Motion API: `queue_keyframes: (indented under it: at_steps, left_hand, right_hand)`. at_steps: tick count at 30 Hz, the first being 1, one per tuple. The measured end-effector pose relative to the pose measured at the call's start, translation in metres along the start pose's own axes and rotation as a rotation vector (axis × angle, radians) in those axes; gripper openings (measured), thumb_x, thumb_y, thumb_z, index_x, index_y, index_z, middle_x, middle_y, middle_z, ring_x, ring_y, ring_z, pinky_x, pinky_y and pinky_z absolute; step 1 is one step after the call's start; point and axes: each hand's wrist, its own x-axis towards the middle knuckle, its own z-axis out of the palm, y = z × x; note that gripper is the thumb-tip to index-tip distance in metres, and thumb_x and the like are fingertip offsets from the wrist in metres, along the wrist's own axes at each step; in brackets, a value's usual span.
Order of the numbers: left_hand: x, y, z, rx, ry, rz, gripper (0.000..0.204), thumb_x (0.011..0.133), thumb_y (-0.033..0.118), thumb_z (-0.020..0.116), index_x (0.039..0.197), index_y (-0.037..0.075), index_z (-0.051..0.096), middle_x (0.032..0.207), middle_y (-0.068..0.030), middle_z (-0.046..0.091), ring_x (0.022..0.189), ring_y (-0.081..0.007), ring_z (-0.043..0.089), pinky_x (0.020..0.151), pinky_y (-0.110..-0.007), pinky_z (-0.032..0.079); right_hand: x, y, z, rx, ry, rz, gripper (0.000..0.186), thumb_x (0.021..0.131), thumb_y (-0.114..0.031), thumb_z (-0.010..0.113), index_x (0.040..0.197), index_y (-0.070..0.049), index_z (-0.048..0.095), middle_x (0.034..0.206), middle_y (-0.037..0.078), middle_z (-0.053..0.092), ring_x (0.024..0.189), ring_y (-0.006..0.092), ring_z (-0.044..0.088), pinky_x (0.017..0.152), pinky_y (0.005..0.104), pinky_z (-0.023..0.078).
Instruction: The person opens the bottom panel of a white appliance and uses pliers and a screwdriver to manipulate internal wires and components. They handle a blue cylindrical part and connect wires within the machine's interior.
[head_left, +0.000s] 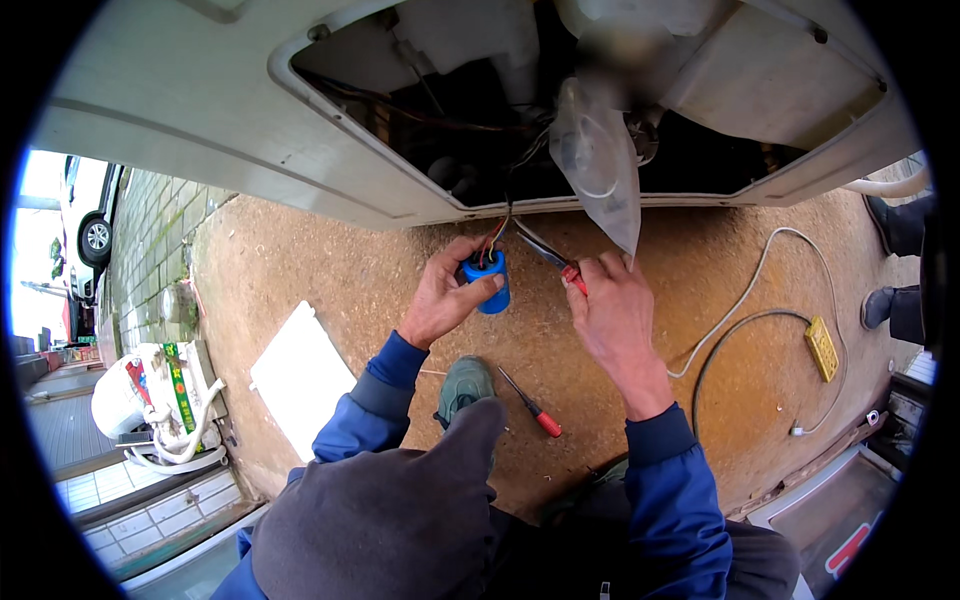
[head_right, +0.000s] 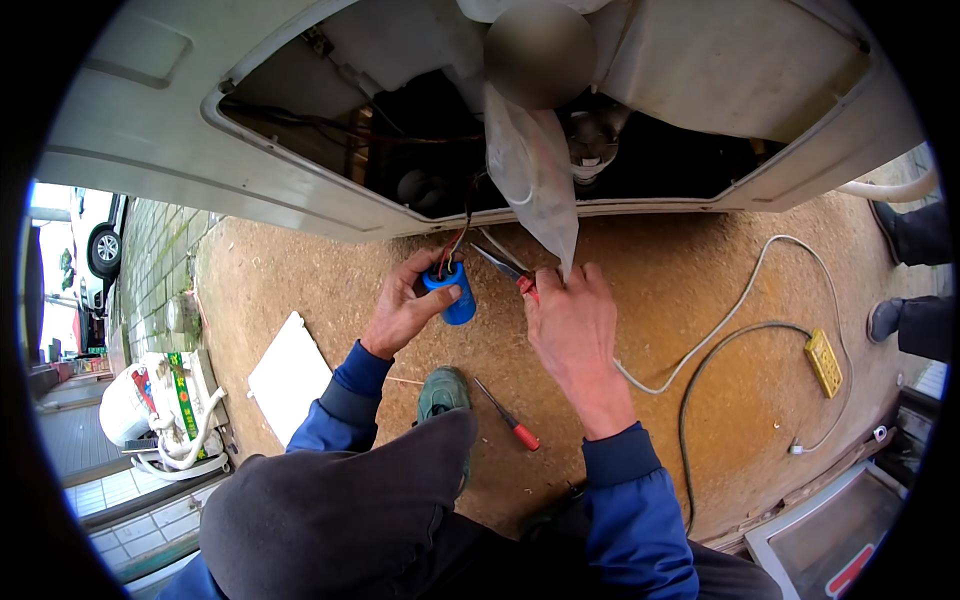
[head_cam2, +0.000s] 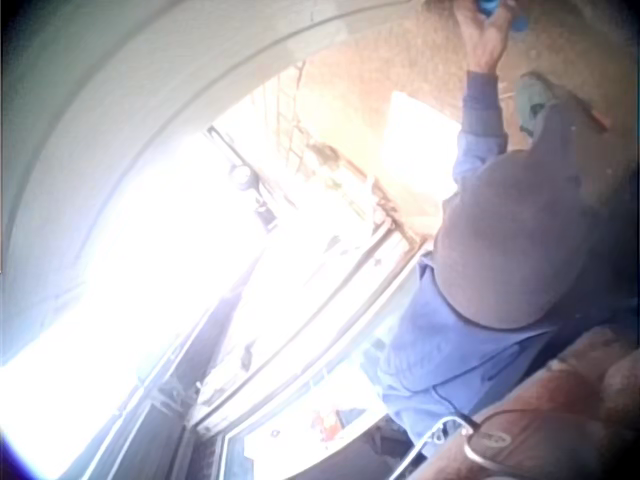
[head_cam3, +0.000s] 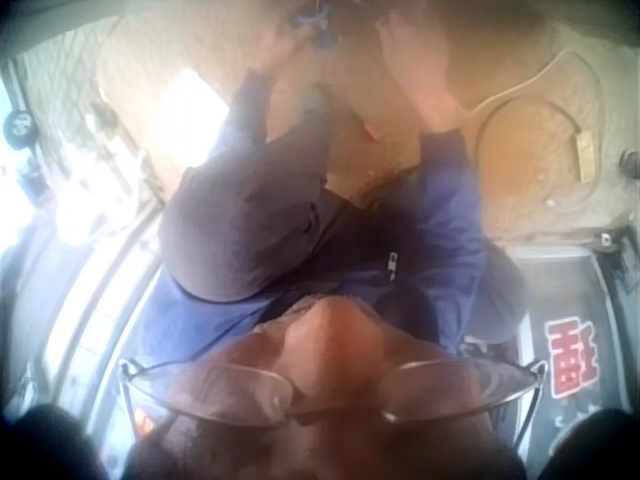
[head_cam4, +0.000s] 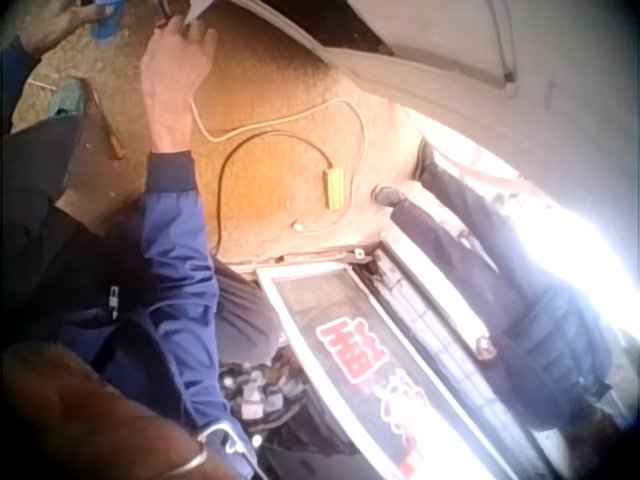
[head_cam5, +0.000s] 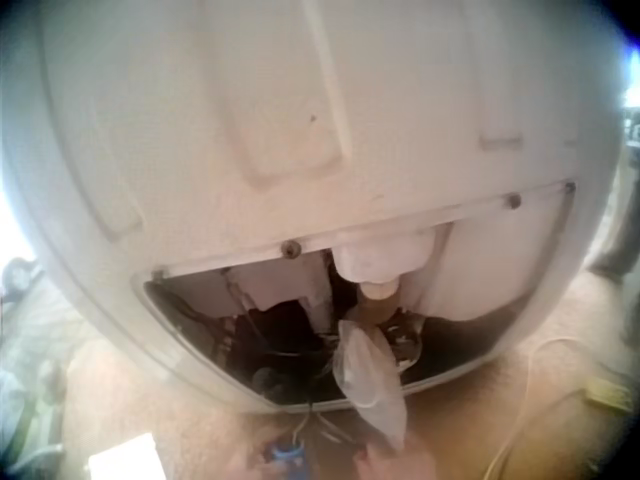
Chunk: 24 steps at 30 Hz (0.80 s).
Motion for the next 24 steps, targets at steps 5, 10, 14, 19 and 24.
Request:
queue_keyframes:
  at_steps: [5,10,14,19,24]
  left_hand:
    - [0.001,-0.001,-0.001,0.015,-0.003,-0.005,0.046,0.084,0.007,0.078,0.127,0.000,0.063,0.106,0.0003,0.054,0.101,-0.0101,0.054,0.092,-0.026,0.045]
    - [0.005,-0.008,0.001,0.181,0.045,0.154,0.047,0.079,0.006,0.082,0.122,0.000,0.066,0.106,-0.0059,0.058,0.101,-0.0181,0.057,0.094,-0.030,0.046]
    - [0.007,-0.006,0.002,0.325,0.069,0.229,0.048,0.076,0.006,0.084,0.121,0.000,0.067,0.106,-0.0089,0.059,0.103,-0.0223,0.057,0.095,-0.033,0.046]
    - [0.006,-0.004,0.001,0.329,0.066,0.210,0.049,0.075,0.007,0.085,0.120,0.000,0.068,0.108,-0.0090,0.060,0.102,-0.0221,0.058,0.095,-0.033,0.046]
    - [0.007,-0.002,0.003,0.315,0.062,0.224,0.049,0.075,0.007,0.086,0.119,0.000,0.068,0.106,-0.0088,0.060,0.101,-0.0219,0.057,0.094,-0.033,0.046]
  right_hand:
    - [0.000,0.002,0.003,-0.007,-0.026,0.013,0.021,0.083,-0.013,0.071,0.099,0.000,0.068,0.093,0.016,0.063,0.094,0.0363,0.059,0.082,0.0460,0.050]
    - [-0.001,0.002,0.005,0.000,-0.037,0.029,0.019,0.084,-0.014,0.071,0.097,0.000,0.067,0.093,0.016,0.063,0.093,0.0365,0.059,0.081,0.0459,0.050]
    - [-0.001,0.005,0.007,-0.003,-0.037,0.026,0.019,0.085,-0.015,0.070,0.096,0.000,0.067,0.091,0.016,0.062,0.093,0.0370,0.059,0.079,0.0463,0.050]
    - [-0.001,0.004,0.007,0.003,-0.039,0.027,0.017,0.085,-0.015,0.070,0.093,0.000,0.065,0.090,0.017,0.062,0.092,0.0376,0.059,0.078,0.0469,0.050]
    - [-0.003,0.008,0.011,0.011,-0.036,0.027,0.017,0.086,-0.015,0.069,0.092,0.000,0.065,0.090,0.017,0.062,0.091,0.0382,0.059,0.078,0.0468,0.049]
